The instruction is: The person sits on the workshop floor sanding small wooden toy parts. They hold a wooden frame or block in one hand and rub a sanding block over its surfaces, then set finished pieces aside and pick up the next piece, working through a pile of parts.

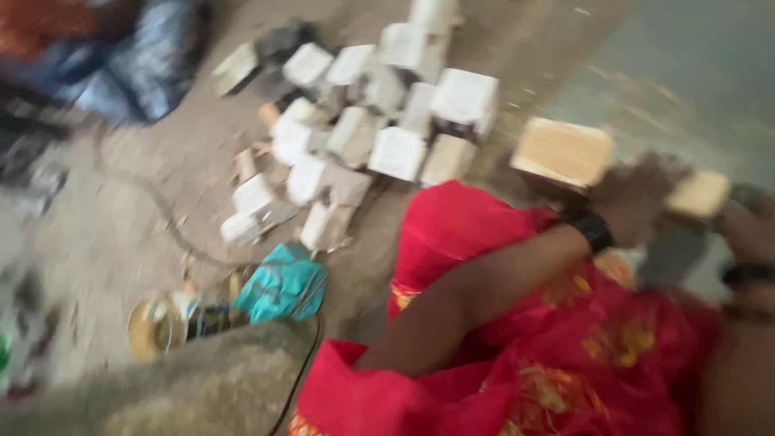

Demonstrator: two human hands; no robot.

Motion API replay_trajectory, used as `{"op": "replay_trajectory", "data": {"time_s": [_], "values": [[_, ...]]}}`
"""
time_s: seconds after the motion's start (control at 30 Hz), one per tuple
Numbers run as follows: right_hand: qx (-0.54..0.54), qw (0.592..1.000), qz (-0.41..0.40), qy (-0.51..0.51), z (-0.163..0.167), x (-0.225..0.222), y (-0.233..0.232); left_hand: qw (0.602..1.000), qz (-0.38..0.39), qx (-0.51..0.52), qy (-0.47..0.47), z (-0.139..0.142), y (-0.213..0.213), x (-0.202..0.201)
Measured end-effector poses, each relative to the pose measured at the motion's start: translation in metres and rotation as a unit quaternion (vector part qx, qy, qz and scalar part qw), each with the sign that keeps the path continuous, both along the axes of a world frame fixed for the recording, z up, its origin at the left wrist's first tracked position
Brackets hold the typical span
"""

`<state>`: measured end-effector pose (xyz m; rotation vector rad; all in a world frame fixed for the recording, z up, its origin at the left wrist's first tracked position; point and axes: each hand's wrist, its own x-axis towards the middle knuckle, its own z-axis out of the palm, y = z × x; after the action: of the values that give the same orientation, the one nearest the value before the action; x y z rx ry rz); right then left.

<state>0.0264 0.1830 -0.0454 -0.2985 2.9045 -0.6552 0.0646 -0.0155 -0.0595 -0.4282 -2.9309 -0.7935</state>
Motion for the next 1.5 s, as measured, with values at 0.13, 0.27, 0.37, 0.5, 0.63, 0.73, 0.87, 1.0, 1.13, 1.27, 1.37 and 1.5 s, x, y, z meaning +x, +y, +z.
{"op": "replay_trajectory", "data": {"time_s": [0.13,0.27,0.37,0.5,0.63,0.73,0.87,1.0,1.13,1.27,1.37,1.5], "values": [[0.028,0.998,-0.042,-0.035,0.011,-0.012,0.011,0.997,-0.019,-0.061,-0.051,0.014,0.019,-0.011],[-0.062,0.993,-0.102,0.021,0.029,-0.015,0.033,0.993,-0.050,-0.085,-0.063,0.026,0.044,-0.021],[-0.089,0.989,-0.122,0.002,0.042,-0.012,0.040,0.993,-0.043,-0.092,-0.064,0.029,0.056,-0.019],[-0.148,0.974,-0.170,-0.030,0.046,-0.014,0.047,0.992,-0.046,-0.096,-0.066,0.026,0.067,-0.016],[-0.099,0.984,-0.150,-0.002,0.043,-0.014,0.054,0.994,-0.036,-0.090,-0.051,0.021,0.073,-0.016],[-0.120,0.980,-0.160,0.009,0.042,-0.013,0.057,0.996,-0.047,-0.059,-0.043,0.020,0.075,-0.015],[-0.115,0.979,-0.166,0.005,0.046,-0.012,0.054,0.996,-0.045,-0.067,-0.042,0.020,0.077,-0.013],[-0.098,0.981,-0.167,0.015,0.049,-0.013,0.053,0.996,-0.040,-0.073,-0.039,0.020,0.079,-0.016],[-0.124,0.979,-0.159,0.035,0.050,-0.013,0.052,0.996,-0.040,-0.068,-0.038,0.020,0.078,-0.016],[-0.110,0.980,-0.164,0.039,0.050,-0.013,0.052,0.995,-0.047,-0.082,-0.028,0.019,0.076,-0.015],[-0.135,0.976,-0.164,0.046,0.050,-0.015,0.052,0.996,-0.045,-0.070,-0.026,0.016,0.076,-0.017],[-0.070,0.989,-0.122,0.037,0.051,-0.015,0.052,0.997,-0.041,-0.064,-0.015,0.011,0.076,-0.016]]}}
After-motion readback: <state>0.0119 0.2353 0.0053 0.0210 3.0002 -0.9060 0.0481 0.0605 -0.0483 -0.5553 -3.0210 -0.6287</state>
